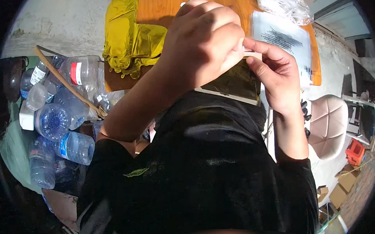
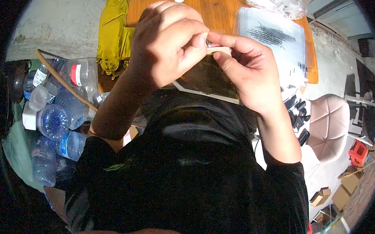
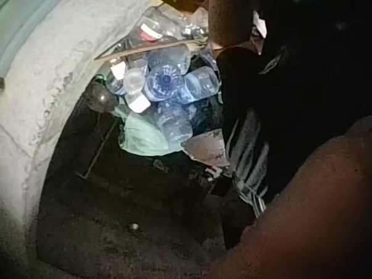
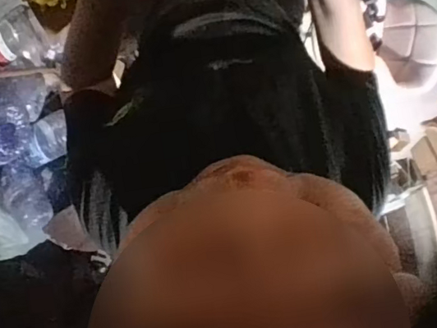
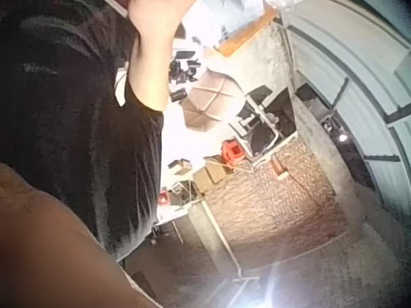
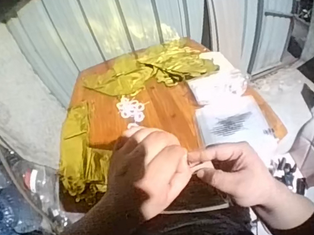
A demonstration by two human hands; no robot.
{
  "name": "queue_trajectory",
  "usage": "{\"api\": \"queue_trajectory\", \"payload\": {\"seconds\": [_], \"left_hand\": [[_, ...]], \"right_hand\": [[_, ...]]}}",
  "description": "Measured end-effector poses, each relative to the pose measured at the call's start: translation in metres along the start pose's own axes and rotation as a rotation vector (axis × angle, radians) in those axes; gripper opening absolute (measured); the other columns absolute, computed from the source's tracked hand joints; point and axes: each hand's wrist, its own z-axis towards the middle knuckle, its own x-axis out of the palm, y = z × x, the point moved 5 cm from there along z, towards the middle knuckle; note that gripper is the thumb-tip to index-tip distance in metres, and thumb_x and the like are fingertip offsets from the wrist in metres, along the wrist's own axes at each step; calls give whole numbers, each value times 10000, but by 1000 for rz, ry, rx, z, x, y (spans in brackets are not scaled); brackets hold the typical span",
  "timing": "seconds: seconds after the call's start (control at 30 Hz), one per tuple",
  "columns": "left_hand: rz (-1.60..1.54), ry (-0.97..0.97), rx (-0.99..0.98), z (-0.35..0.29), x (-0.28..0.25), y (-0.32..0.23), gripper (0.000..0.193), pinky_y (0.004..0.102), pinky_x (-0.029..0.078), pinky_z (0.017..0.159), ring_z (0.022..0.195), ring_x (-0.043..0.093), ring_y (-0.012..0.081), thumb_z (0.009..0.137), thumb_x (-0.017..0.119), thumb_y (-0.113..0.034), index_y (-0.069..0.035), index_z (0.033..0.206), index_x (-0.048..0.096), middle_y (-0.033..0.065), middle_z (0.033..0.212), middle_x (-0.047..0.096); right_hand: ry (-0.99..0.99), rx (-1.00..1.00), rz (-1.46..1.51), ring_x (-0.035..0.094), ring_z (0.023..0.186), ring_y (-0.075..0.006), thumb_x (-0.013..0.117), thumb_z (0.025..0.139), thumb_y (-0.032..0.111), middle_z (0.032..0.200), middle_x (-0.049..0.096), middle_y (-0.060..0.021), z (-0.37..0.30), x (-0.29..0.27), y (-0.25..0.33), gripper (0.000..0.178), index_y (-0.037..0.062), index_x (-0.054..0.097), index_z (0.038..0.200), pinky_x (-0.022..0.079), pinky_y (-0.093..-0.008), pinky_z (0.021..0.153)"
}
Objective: Folding and preparing gold-colored packaging foils at a workstation.
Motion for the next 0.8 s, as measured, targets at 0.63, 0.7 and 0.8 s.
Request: {"api": "queue_trajectory", "payload": {"seconds": [0.63,0.7,0.8], "left_hand": [[197,-386,-979,-179,-185,48,133,294,520,814,847,630,161,1058,609,-35,13,989,711,64,926,691],[1,-542,-1143,-228,-187,26,94,293,505,778,823,589,147,1054,611,-14,1,987,675,47,917,657],[230,-13,-1044,-320,-180,-18,142,365,512,757,830,620,219,1040,677,-153,-12,1023,659,104,968,688]], "right_hand": [[-191,-48,299,722,996,-170,602,993,-85,1133,755,-128,-28,-71,-13,287,-60,677,1269,562,-299,937],[-187,-64,277,719,1006,-173,604,994,-77,1134,756,-131,-25,-70,-9,288,-59,677,1272,558,-303,945],[-197,-107,234,715,1027,-179,606,996,-64,1138,757,-135,-22,-73,-2,291,-59,676,1278,550,-307,963]]}}
